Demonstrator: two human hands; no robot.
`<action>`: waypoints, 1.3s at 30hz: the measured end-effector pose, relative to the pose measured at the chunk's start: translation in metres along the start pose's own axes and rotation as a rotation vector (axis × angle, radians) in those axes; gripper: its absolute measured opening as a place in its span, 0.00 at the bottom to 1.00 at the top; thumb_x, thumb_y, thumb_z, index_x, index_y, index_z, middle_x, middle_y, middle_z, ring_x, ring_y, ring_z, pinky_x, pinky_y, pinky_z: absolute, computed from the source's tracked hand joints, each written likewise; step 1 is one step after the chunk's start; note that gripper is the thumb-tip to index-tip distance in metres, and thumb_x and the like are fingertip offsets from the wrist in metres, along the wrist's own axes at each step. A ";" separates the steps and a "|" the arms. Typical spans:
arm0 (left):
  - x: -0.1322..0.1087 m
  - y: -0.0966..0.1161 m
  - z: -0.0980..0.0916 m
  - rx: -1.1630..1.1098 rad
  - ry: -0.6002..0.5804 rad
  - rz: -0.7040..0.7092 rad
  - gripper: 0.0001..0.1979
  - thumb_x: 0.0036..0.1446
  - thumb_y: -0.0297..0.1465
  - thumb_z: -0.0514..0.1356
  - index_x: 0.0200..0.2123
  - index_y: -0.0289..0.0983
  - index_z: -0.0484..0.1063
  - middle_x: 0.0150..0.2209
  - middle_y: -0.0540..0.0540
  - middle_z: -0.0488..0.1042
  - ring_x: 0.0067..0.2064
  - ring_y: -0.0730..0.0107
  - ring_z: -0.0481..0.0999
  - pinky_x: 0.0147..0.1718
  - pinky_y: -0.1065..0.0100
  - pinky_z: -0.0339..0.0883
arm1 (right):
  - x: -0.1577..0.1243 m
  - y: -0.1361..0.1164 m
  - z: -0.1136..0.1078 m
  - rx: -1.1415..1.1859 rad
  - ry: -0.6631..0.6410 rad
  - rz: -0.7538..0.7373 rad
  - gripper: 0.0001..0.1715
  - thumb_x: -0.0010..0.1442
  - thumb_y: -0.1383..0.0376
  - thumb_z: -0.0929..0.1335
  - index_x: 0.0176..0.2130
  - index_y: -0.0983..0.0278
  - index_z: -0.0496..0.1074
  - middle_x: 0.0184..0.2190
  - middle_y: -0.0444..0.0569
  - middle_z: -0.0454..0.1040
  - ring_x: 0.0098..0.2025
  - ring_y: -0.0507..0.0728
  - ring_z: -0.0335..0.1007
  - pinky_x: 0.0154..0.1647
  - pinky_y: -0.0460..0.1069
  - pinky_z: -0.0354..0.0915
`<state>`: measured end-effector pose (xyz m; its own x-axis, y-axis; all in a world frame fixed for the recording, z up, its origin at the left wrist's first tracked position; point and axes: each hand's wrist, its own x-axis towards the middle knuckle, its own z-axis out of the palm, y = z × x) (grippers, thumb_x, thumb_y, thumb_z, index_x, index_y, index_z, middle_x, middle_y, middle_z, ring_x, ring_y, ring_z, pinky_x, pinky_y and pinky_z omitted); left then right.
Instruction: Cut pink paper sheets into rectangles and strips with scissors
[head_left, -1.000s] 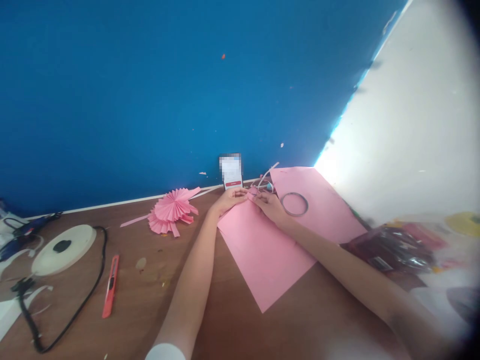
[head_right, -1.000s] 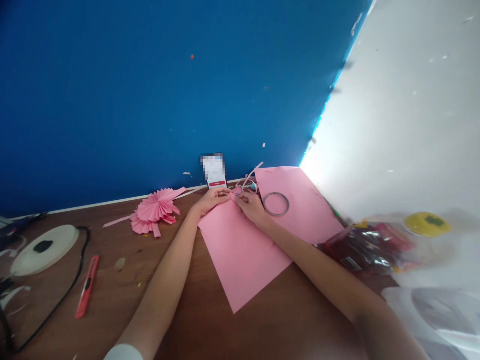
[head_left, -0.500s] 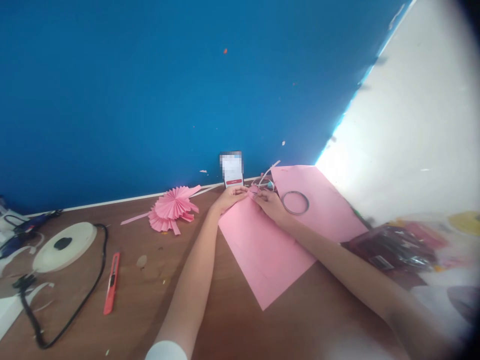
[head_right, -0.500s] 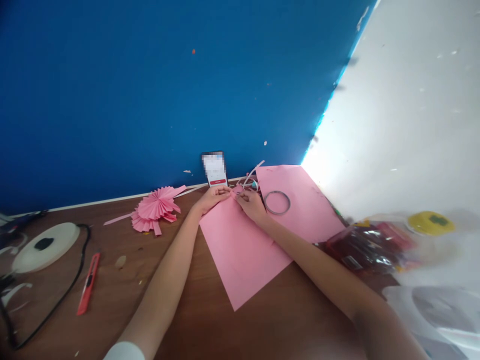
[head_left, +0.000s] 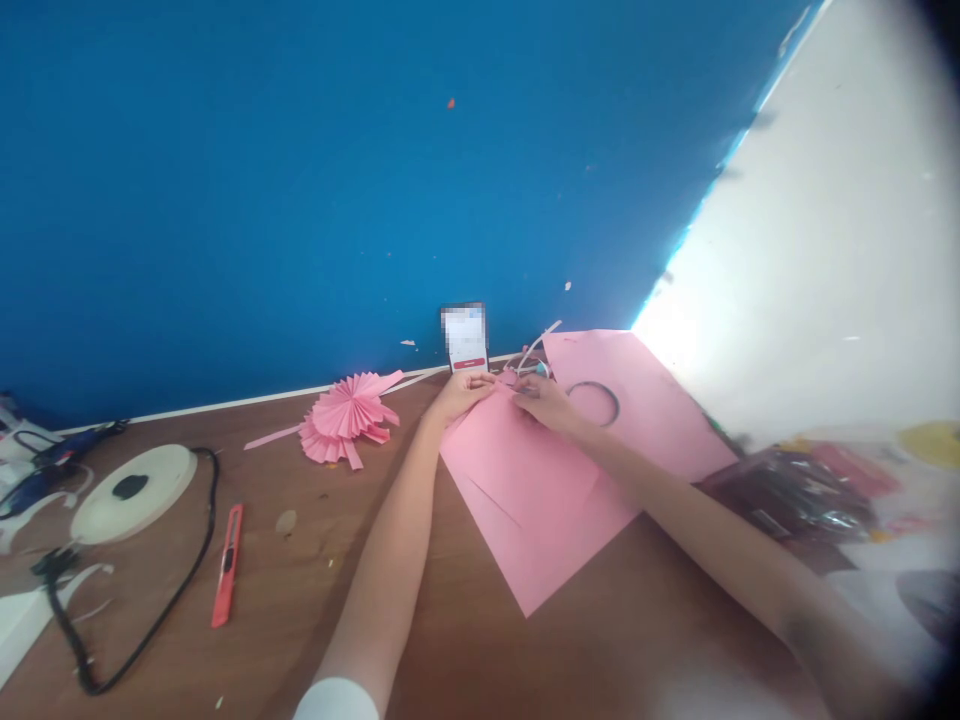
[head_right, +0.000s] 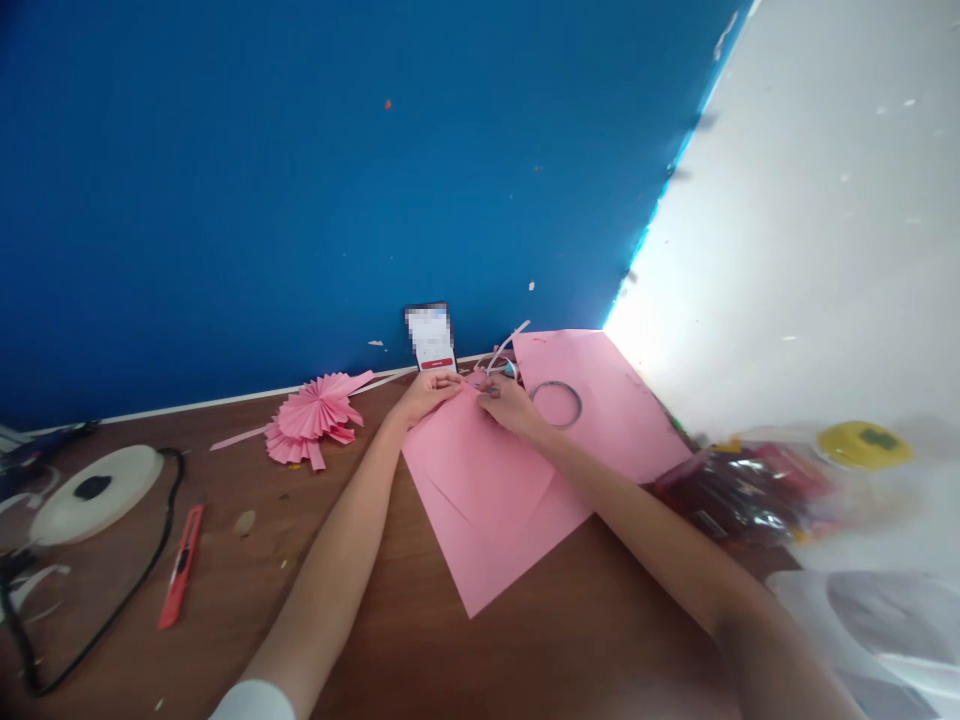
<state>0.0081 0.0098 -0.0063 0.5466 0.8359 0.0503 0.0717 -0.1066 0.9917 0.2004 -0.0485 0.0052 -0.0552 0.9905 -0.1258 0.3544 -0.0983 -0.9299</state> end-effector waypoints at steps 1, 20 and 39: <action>0.000 0.000 0.000 0.010 0.012 0.003 0.19 0.49 0.37 0.64 0.42 0.31 0.74 0.38 0.41 0.76 0.38 0.68 0.73 0.39 0.69 0.62 | 0.000 -0.001 -0.004 -0.034 -0.032 0.006 0.11 0.52 0.68 0.65 0.39 0.63 0.65 0.20 0.42 0.72 0.18 0.49 0.65 0.17 0.42 0.58; -0.003 0.006 0.003 0.007 0.081 -0.020 0.19 0.53 0.38 0.60 0.47 0.36 0.68 0.34 0.46 0.74 0.30 0.74 0.70 0.30 0.73 0.61 | -0.021 -0.024 -0.023 -0.450 -0.224 0.006 0.16 0.58 0.65 0.60 0.23 0.66 0.69 0.22 0.51 0.76 0.23 0.52 0.71 0.26 0.45 0.64; 0.007 -0.004 0.002 0.124 0.051 0.157 0.06 0.51 0.30 0.59 0.34 0.34 0.68 0.34 0.49 0.71 0.38 0.74 0.70 0.41 0.71 0.61 | -0.035 -0.028 -0.023 -0.828 -0.175 -0.077 0.11 0.59 0.66 0.58 0.36 0.65 0.68 0.39 0.54 0.74 0.38 0.57 0.70 0.33 0.47 0.59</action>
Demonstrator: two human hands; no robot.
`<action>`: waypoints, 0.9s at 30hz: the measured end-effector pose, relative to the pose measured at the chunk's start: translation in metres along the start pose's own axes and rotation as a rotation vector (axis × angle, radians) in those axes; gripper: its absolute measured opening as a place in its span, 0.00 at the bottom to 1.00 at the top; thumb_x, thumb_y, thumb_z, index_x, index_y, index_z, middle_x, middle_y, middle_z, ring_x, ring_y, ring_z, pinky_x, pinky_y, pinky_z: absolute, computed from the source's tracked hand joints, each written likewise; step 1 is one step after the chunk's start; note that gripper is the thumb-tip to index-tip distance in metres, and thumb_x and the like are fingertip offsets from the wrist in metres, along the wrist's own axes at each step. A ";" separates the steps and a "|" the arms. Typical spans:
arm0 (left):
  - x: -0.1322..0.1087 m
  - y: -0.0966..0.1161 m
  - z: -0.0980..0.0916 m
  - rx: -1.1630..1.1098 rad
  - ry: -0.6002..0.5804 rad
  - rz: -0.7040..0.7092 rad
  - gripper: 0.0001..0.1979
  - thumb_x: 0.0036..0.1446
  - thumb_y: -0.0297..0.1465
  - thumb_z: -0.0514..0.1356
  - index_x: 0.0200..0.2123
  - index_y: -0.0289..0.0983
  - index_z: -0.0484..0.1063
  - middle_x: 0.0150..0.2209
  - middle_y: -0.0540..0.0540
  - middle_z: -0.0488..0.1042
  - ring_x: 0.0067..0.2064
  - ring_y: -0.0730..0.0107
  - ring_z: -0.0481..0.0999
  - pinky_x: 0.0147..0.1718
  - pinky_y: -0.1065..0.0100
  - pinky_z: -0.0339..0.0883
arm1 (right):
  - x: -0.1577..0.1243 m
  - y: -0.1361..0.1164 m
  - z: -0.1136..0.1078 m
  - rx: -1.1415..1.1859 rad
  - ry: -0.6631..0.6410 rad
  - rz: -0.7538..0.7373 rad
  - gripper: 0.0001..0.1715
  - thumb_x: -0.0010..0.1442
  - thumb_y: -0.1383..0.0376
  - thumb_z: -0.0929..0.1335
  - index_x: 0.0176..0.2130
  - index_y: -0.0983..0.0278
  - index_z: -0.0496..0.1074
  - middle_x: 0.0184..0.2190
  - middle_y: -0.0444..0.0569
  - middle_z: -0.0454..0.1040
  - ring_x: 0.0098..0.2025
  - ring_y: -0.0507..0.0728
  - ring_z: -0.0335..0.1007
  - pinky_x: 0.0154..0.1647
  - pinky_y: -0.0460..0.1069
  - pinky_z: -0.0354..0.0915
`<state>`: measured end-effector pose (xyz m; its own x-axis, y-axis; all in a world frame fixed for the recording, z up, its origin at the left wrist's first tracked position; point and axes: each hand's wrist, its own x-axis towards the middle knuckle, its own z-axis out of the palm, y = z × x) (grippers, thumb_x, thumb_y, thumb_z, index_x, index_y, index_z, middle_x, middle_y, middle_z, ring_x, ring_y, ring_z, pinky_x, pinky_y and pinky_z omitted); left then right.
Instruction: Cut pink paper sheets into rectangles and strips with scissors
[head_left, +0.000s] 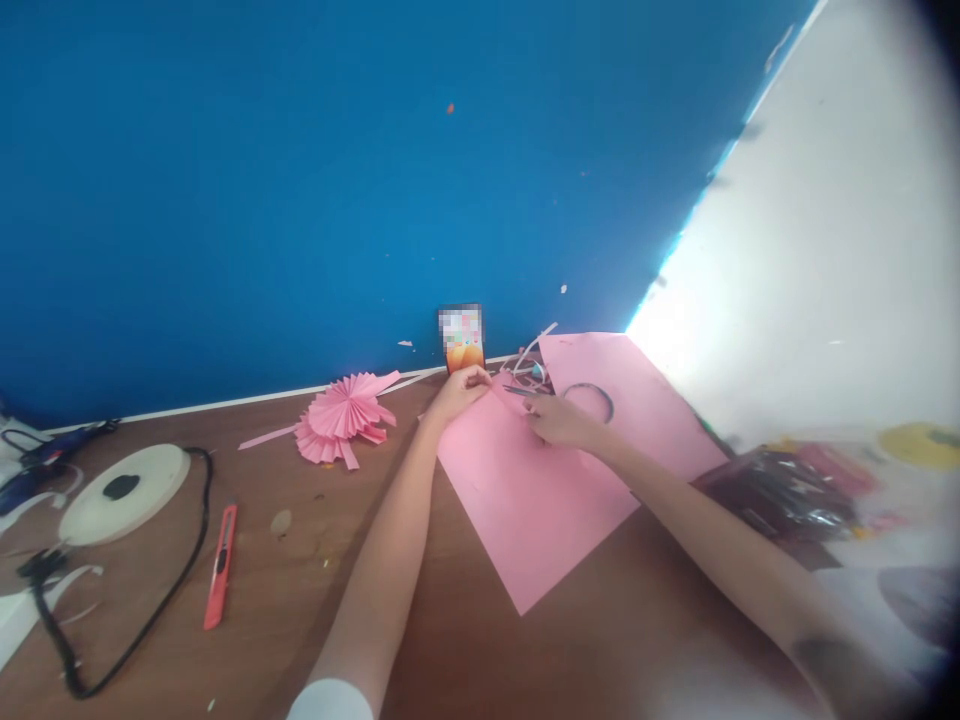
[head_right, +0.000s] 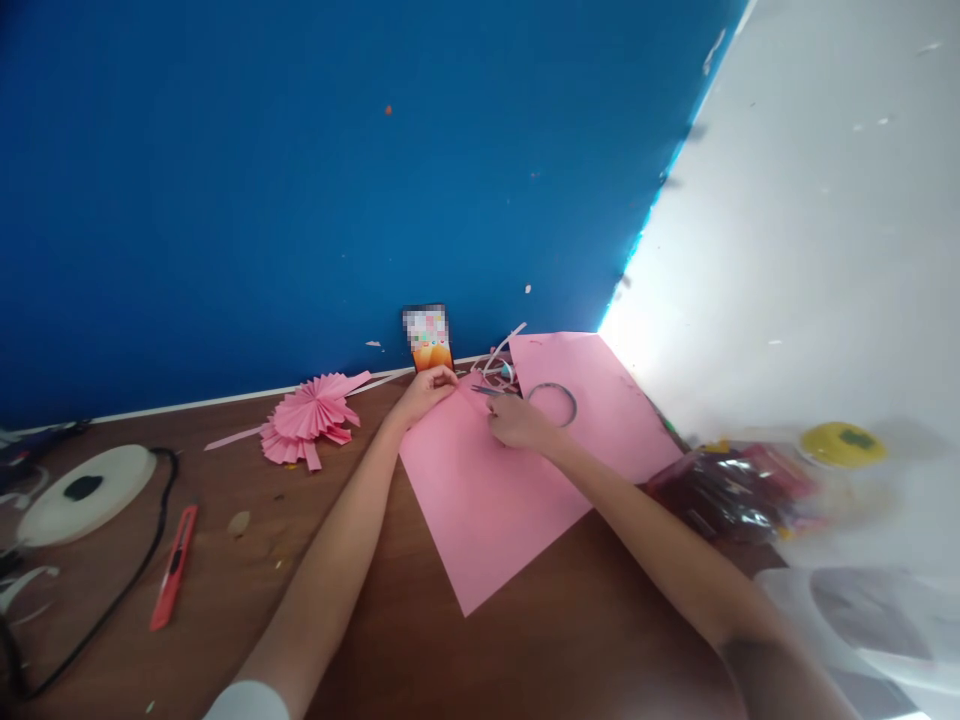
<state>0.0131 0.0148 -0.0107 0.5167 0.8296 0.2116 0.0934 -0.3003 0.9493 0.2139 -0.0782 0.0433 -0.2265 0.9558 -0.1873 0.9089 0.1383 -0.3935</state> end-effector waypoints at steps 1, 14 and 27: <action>0.000 0.001 0.000 0.012 0.007 -0.012 0.07 0.51 0.30 0.59 0.35 0.34 0.68 0.35 0.48 0.71 0.39 0.73 0.71 0.41 0.71 0.61 | -0.001 0.000 0.001 -0.014 0.022 0.010 0.12 0.59 0.67 0.58 0.39 0.65 0.68 0.40 0.54 0.74 0.38 0.58 0.71 0.33 0.48 0.59; -0.014 0.019 0.011 0.267 0.225 0.044 0.31 0.55 0.29 0.53 0.63 0.38 0.56 0.28 0.50 0.71 0.28 0.75 0.65 0.35 0.72 0.61 | -0.006 -0.010 0.007 -0.181 0.049 0.023 0.19 0.59 0.66 0.58 0.50 0.64 0.62 0.45 0.58 0.73 0.44 0.65 0.71 0.34 0.51 0.60; -0.019 0.020 0.019 0.561 0.380 -0.002 0.36 0.54 0.29 0.54 0.66 0.38 0.46 0.27 0.50 0.71 0.28 0.70 0.67 0.35 0.71 0.59 | -0.007 -0.007 0.009 -0.139 0.071 -0.046 0.26 0.59 0.68 0.58 0.57 0.62 0.60 0.50 0.57 0.71 0.50 0.62 0.69 0.41 0.51 0.61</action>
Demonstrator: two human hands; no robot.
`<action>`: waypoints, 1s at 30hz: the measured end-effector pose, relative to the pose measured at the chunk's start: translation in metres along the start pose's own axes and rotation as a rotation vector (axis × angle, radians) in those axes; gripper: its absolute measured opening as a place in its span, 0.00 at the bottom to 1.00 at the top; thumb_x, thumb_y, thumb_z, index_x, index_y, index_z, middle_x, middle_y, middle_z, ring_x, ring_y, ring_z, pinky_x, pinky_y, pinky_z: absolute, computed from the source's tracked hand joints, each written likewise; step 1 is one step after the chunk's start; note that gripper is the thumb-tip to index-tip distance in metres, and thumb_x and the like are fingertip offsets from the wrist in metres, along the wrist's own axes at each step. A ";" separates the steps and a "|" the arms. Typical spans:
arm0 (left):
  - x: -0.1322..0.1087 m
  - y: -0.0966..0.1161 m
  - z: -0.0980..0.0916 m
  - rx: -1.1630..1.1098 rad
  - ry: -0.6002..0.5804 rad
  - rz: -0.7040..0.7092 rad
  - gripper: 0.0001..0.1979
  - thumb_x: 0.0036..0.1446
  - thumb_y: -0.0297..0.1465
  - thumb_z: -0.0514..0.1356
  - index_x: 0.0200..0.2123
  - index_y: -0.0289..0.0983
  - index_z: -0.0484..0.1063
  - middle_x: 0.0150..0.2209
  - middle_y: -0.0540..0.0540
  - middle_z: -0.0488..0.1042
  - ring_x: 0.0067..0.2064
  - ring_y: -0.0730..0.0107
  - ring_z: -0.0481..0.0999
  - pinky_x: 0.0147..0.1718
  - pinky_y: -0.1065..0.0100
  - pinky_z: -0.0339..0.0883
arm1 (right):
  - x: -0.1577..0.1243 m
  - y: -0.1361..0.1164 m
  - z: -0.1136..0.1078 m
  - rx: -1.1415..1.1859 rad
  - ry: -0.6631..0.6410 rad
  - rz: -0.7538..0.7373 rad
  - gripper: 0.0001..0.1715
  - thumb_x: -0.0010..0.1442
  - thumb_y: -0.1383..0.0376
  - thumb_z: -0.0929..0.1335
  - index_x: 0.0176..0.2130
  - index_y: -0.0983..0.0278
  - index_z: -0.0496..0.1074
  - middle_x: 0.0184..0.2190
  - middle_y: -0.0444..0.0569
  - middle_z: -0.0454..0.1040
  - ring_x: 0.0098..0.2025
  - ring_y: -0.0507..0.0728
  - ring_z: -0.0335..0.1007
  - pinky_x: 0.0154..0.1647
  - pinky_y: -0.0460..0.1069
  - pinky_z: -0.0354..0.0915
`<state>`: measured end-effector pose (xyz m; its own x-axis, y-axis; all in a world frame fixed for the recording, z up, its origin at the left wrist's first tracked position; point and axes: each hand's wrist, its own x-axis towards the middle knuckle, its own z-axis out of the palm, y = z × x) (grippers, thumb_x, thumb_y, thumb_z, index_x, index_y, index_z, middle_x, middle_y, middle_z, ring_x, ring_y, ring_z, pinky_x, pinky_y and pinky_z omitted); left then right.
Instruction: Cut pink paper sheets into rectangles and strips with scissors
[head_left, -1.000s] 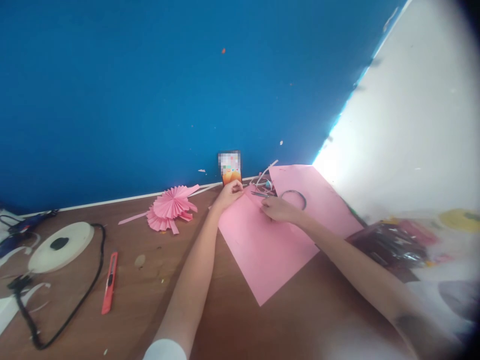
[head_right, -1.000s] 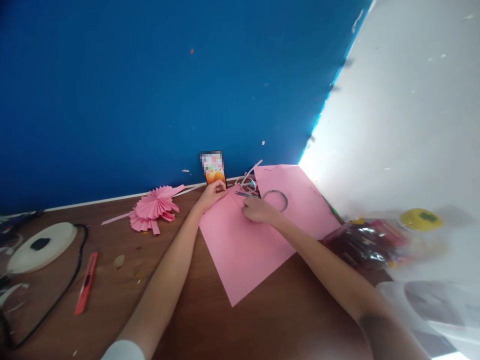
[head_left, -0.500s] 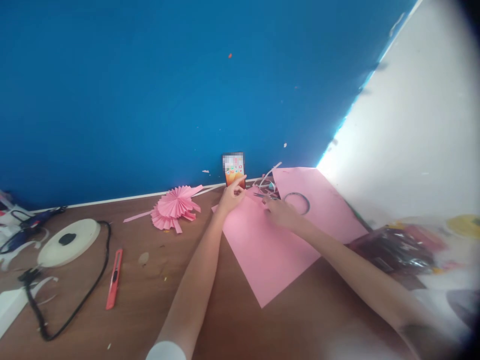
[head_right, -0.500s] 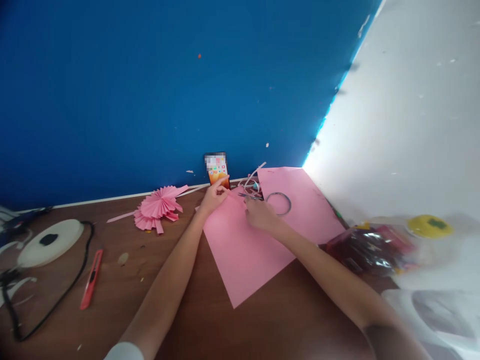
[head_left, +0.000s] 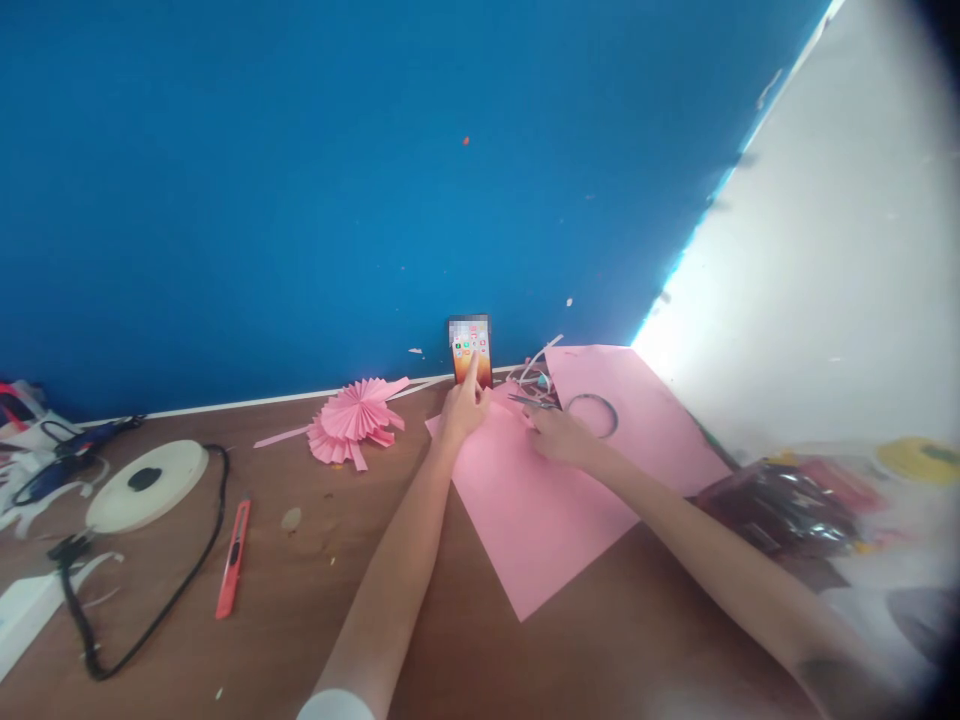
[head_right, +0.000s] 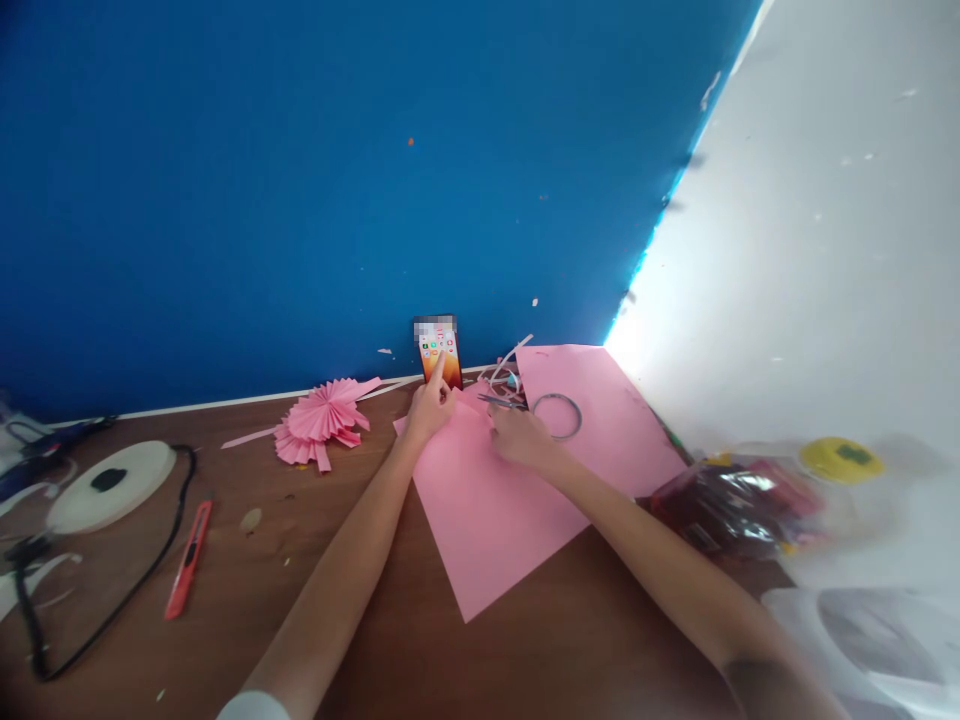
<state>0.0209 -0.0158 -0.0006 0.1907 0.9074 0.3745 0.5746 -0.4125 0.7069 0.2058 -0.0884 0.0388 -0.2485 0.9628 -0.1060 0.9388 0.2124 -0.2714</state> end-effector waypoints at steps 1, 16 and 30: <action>0.000 0.000 0.000 0.002 0.000 0.000 0.36 0.54 0.29 0.54 0.66 0.38 0.46 0.26 0.50 0.70 0.29 0.70 0.67 0.35 0.71 0.59 | 0.000 0.000 0.001 -0.005 -0.002 0.001 0.27 0.59 0.68 0.58 0.57 0.62 0.60 0.50 0.57 0.71 0.50 0.63 0.69 0.41 0.51 0.62; 0.001 0.004 -0.001 0.086 -0.020 -0.007 0.35 0.56 0.29 0.53 0.66 0.40 0.47 0.26 0.51 0.69 0.29 0.69 0.67 0.34 0.70 0.57 | 0.002 0.002 0.005 -0.049 0.014 -0.027 0.14 0.59 0.68 0.58 0.44 0.63 0.65 0.42 0.54 0.74 0.44 0.62 0.71 0.34 0.50 0.60; 0.003 0.003 0.000 0.147 -0.047 -0.017 0.35 0.56 0.30 0.53 0.66 0.40 0.47 0.30 0.48 0.72 0.32 0.65 0.70 0.38 0.67 0.60 | 0.003 0.001 0.006 -0.066 -0.002 0.006 0.13 0.59 0.67 0.58 0.43 0.63 0.66 0.40 0.54 0.75 0.41 0.62 0.73 0.31 0.49 0.58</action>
<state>0.0230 -0.0143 0.0032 0.2151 0.9181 0.3328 0.6876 -0.3844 0.6160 0.2049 -0.0860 0.0321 -0.2428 0.9639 -0.1090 0.9540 0.2169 -0.2072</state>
